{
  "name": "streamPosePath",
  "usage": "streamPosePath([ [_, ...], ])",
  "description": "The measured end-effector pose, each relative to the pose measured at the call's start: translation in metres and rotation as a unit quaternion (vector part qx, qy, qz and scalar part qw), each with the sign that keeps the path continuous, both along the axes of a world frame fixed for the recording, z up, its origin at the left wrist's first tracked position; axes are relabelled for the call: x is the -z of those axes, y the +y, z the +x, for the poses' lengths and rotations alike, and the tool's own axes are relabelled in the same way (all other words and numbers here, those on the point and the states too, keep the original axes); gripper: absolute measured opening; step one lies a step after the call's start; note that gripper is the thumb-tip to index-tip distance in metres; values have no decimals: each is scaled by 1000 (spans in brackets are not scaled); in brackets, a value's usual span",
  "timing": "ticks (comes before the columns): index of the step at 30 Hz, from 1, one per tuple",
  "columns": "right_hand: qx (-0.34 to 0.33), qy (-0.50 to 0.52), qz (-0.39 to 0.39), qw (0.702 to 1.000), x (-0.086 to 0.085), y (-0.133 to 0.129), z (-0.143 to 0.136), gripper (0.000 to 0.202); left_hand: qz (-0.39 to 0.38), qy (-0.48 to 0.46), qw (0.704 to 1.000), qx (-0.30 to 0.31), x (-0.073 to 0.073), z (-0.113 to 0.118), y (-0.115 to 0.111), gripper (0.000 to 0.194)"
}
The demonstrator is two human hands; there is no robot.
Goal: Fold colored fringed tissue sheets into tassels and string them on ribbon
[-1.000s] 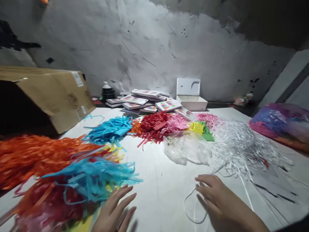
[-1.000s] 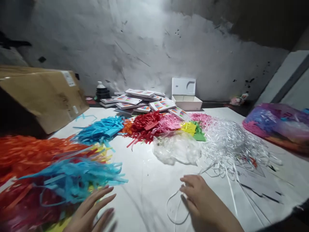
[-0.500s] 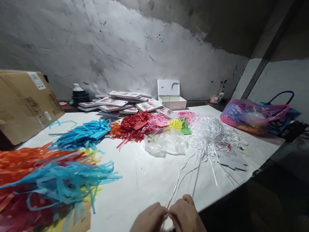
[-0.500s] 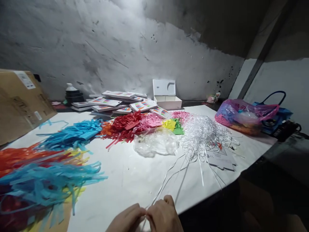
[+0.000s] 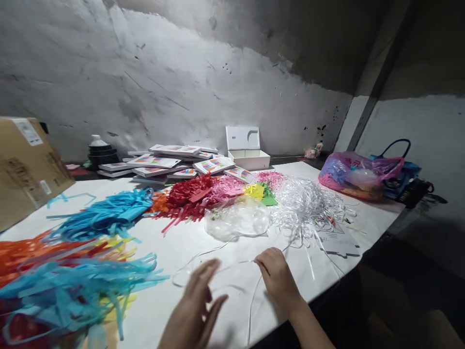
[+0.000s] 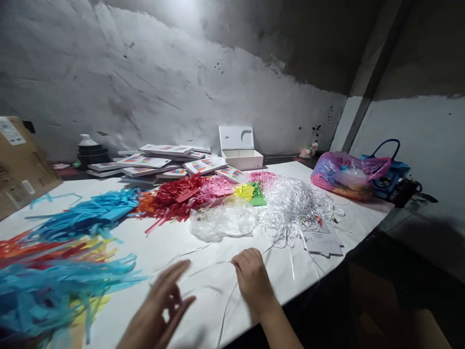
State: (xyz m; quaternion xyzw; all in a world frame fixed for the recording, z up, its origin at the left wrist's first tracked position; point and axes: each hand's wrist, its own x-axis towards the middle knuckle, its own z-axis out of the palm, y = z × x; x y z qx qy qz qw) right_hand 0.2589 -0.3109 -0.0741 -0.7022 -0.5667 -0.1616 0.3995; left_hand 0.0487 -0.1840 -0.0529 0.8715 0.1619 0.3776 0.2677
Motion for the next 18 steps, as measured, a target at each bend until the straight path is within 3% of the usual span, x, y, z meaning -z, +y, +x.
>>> streamPosePath([
  [2,12,10,-9,1000,-2,9,6,19,35,41,994,95,12,13,-17,38],
  [4,17,11,-26,999,-9,16,17,21,49,58,988,138,23,24,-27,32],
  [7,-24,-13,-72,997,-26,26,36,21,39,58,989,132,30,37,-29,28],
  [9,-47,-33,-104,993,-38,29,48,42,38,57,990,124,27,41,-23,27],
  [11,-26,-40,-127,991,-44,24,63,53,46,65,990,118,22,41,-12,28],
  [14,36,-31,-166,985,-39,3,89,42,47,79,991,98,14,36,6,27],
  [18,35,-39,-228,972,-17,-22,115,19,9,111,990,90,8,34,18,23],
])
